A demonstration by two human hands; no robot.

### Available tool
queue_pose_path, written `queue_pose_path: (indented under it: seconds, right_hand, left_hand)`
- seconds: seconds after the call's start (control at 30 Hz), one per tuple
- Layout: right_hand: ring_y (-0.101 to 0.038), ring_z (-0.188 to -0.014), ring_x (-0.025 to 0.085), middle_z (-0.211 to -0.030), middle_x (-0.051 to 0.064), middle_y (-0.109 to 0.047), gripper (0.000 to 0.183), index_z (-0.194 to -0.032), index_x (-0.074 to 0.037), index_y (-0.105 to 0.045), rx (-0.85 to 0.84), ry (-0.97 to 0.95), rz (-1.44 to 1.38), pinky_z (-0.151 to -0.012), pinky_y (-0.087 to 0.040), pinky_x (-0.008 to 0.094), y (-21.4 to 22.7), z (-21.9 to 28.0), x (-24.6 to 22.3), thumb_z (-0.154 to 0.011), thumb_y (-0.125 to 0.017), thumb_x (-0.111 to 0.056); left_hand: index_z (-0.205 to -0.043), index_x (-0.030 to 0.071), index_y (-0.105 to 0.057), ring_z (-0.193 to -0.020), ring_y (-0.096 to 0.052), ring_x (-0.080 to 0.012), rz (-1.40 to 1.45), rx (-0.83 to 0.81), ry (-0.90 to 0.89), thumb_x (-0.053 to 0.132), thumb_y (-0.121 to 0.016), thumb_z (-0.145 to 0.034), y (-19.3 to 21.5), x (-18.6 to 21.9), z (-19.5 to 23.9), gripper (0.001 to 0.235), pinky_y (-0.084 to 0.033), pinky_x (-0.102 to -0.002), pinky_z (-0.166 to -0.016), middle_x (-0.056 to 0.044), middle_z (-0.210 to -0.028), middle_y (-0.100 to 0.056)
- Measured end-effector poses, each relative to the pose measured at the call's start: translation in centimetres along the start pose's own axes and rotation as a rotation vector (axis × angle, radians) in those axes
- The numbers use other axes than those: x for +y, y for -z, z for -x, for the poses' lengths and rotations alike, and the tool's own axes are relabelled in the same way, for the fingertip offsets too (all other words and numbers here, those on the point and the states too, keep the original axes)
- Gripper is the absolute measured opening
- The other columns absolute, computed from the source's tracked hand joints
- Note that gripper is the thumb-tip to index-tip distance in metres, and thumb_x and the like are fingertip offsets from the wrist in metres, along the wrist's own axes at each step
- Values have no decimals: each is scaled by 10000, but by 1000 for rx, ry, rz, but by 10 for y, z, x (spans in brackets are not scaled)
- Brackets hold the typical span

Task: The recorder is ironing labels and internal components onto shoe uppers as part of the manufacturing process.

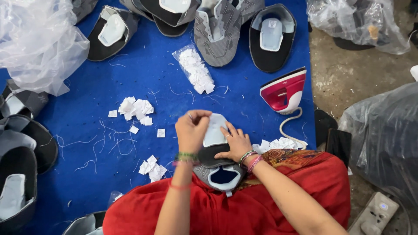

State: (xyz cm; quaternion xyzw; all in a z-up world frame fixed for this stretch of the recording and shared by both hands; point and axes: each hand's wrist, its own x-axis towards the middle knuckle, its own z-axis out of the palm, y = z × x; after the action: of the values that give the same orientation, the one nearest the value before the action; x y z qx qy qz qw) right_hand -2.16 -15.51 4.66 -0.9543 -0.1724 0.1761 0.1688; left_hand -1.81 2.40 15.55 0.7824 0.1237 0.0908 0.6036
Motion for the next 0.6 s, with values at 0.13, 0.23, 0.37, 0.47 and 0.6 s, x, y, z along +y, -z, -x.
queue_pose_path:
  seconds: [0.13,0.23,0.37,0.47,0.6]
  right_hand:
    - [-447,-1300,361,-1625,77,-269,1158,-1525,-160,-412,-33,1,66,-1032,-415,519,11,1,-6,-599,-847,-702]
    - [-449,-1307,360,-1615,82,-298,1155,-1521,-139,-414,-25,12,73,-1027,-426,513,12,-1,-5,-607,-858,-688]
    - [-459,-1326,343,-1637,94,-301,1133,-1489,-99,-434,-62,-1,71,-1025,-430,522,17,-1,-9,-602,-899,-627]
    - [-456,-1312,370,-1591,127,-317,1265,-1565,-119,-347,-40,9,28,-1015,-434,525,22,-3,-12,-552,-928,-602]
    - [-436,-1320,400,-1585,176,-271,1271,-1586,-199,-325,-121,-3,66,-1013,-439,515,30,-12,-16,-544,-937,-594]
  left_hand:
    - [-932,80,-812,-696,-723,-122,-135,-105,-15,44,-679,-830,-19,-87,-44,172,-568,-272,-649,-49,-817,-759]
    - [-936,111,-807,-739,-750,-190,-330,-310,4,70,-691,-815,-35,-114,-58,172,-578,-318,-690,-67,-779,-769]
    - [-918,123,-787,-832,-749,-292,-530,-357,-76,97,-719,-804,-48,-118,-63,135,-582,-389,-752,-107,-858,-772]
    - [-923,131,-778,-836,-764,-276,-523,-339,-38,107,-719,-784,-51,-119,-67,152,-592,-386,-748,-94,-868,-772]
    - [-922,147,-782,-840,-759,-286,-578,-342,-60,105,-688,-804,-53,-114,-67,157,-588,-396,-757,-88,-861,-778]
